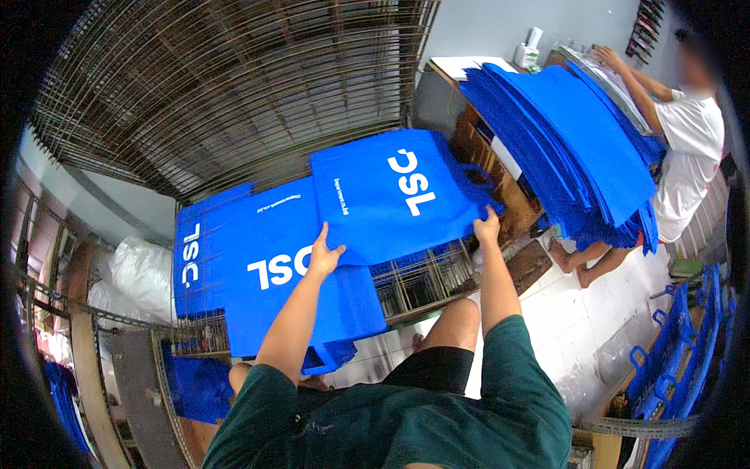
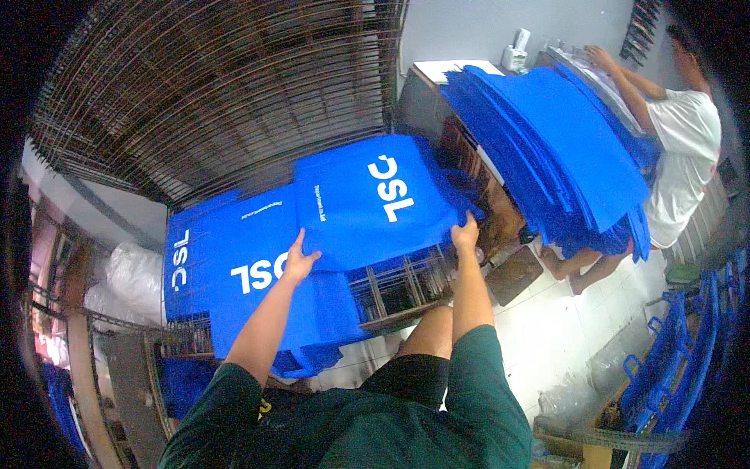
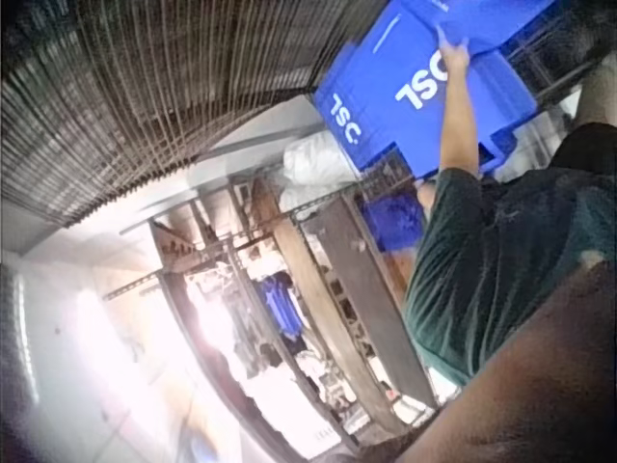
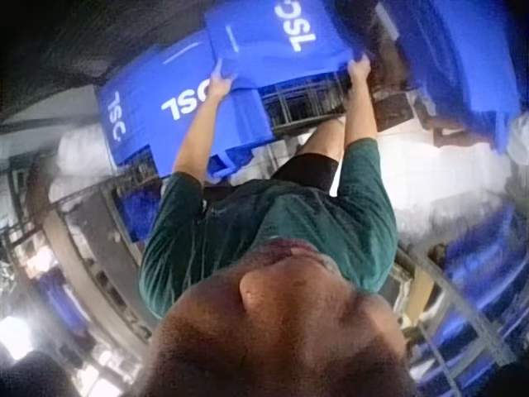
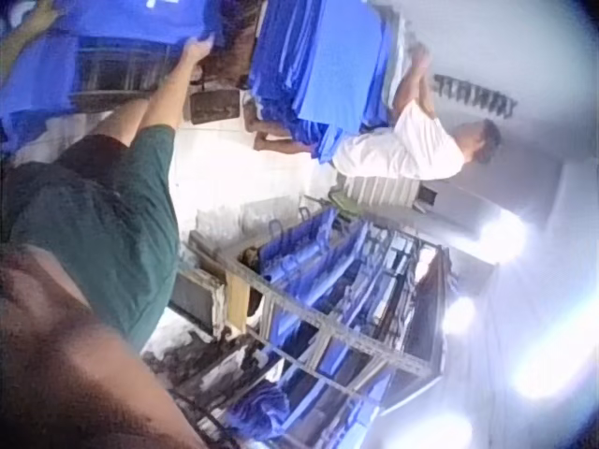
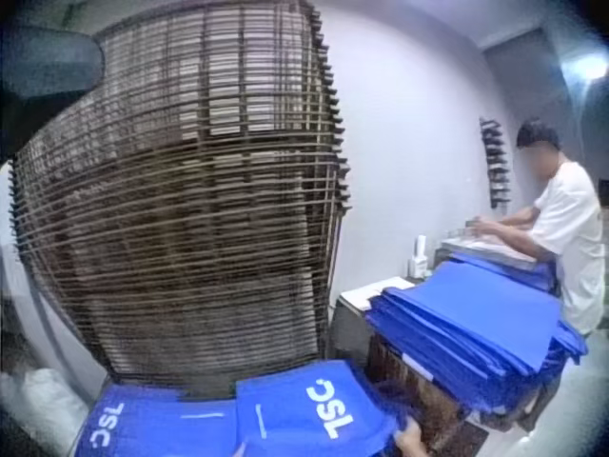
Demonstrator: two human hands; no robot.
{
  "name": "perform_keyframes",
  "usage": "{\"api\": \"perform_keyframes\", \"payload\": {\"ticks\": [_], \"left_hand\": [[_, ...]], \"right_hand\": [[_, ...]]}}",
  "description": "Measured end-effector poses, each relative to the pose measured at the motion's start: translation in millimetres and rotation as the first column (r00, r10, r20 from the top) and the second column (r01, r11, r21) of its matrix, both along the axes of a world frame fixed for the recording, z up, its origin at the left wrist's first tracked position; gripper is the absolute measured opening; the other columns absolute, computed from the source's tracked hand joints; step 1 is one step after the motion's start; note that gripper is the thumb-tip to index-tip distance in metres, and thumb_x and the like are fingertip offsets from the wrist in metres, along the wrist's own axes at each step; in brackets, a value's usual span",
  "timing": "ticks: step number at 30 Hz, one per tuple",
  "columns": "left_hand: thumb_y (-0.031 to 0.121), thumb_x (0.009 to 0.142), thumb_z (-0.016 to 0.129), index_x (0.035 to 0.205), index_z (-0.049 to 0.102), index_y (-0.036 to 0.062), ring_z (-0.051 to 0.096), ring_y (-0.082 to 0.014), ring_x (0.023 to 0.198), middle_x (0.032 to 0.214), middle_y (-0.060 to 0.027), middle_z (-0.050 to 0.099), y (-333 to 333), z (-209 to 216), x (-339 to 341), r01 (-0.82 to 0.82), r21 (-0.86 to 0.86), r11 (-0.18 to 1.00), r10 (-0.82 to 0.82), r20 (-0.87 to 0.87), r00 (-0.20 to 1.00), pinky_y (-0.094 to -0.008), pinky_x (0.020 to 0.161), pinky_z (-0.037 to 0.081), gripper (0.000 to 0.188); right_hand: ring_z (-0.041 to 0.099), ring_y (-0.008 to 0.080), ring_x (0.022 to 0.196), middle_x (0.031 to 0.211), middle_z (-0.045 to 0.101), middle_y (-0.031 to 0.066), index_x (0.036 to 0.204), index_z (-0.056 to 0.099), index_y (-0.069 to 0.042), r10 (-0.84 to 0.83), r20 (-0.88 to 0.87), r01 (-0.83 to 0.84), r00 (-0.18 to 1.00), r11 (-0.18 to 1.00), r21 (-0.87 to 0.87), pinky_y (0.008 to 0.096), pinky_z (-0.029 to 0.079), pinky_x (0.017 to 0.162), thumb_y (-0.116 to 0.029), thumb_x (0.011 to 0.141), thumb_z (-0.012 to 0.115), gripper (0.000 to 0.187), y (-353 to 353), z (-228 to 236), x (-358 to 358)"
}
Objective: The person folds blue tote bags with 'TSC' branding and places them into a metal wire basket. The person repeatedly picks up a bag, folds it flat, and stacks it into the basket. A coworker is visible in the background performing similar folding tasks.
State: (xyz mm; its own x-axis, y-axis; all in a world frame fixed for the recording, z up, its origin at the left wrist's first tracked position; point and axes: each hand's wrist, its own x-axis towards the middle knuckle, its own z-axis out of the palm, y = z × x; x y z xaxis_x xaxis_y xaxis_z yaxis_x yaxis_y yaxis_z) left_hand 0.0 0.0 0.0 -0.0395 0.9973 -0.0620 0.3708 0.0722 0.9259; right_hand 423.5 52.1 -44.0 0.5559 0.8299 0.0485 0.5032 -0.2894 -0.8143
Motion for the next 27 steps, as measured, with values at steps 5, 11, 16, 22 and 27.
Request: {"api": "perform_keyframes", "payload": {"ticks": [5, 11, 16, 22, 27], "left_hand": [[0.001, 0.074, 0.067, 0.14, 0.021, -0.0017, 0.038, -0.0259, 0.127, 0.138, -0.0227, 0.036, 14, -5, -2, 0.039, 0.098, 0.994, -0.039, -0.007, 0.999, -0.0324, 0.104, 0.031, 0.08], [-0.002, 0.073, 0.066, 0.141, 0.021, -0.001, 0.04, -0.0287, 0.125, 0.137, -0.0228, 0.037, 3, -3, 15, 0.058, 0.235, 0.97, -0.073, 0.056, 0.996, -0.0333, 0.105, 0.03, 0.081], [0.001, 0.07, 0.072, 0.138, 0.029, 0.0, 0.041, -0.0332, 0.123, 0.134, -0.025, 0.04, -3, -19, 14, 0.024, 0.214, 0.977, 0.032, -0.257, 0.966, -0.0371, 0.105, 0.029, 0.08], [0.02, 0.069, 0.076, 0.133, 0.037, 0.0034, 0.053, -0.0312, 0.105, 0.118, -0.02, 0.054, -5, -30, 6, -0.218, 0.198, 0.955, 0.26, -0.213, 0.942, -0.0373, 0.091, 0.042, 0.078], [0.002, 0.067, 0.067, 0.124, 0.047, 0.0078, 0.064, -0.0242, 0.08, 0.112, -0.0171, 0.056, -43, -30, 27, -0.213, 0.126, 0.969, 0.227, -0.115, 0.967, -0.0328, 0.072, 0.051, 0.061]], "right_hand": [[0.053, 0.0361, 0.11, 0.115, 0.057, 0.0234, 0.122, 0.051, -0.001, -0.035, 0.298, -0.008, 0.954, 0.99, 0.142, 0.0398, 0.04, 0.096, -0.007, 0.065, 0.056, 0.058, 5, 23, -6], [0.045, 0.0391, 0.117, 0.134, 0.04, 0.0232, 0.135, 0.039, -0.01, -0.104, 0.259, 0.005, 0.96, 0.934, 0.358, 0.0415, 0.04, 0.097, 0.0, 0.068, 0.053, 0.069, 7, 79, -23], [0.053, 0.0374, 0.109, 0.118, 0.055, 0.0222, 0.124, 0.053, -0.011, -0.13, -0.117, 0.133, 0.985, 0.991, 0.024, 0.0405, 0.043, 0.094, -0.008, 0.071, 0.058, 0.053, 2, 19, -4], [0.061, 0.0345, 0.096, 0.1, 0.064, 0.0204, 0.095, 0.068, -0.005, -0.197, -0.326, 0.229, 0.925, 0.971, 0.063, 0.039, 0.047, 0.087, -0.014, 0.062, 0.058, 0.036, 39, -73, -8], [0.058, 0.0184, 0.058, 0.079, 0.06, 0.013, 0.122, 0.046, 0.007, -0.013, -0.65, 0.146, 0.76, 0.978, 0.151, 0.0285, 0.049, 0.051, 0.005, 0.073, 0.058, 0.05, 21, -72, 15]]}}
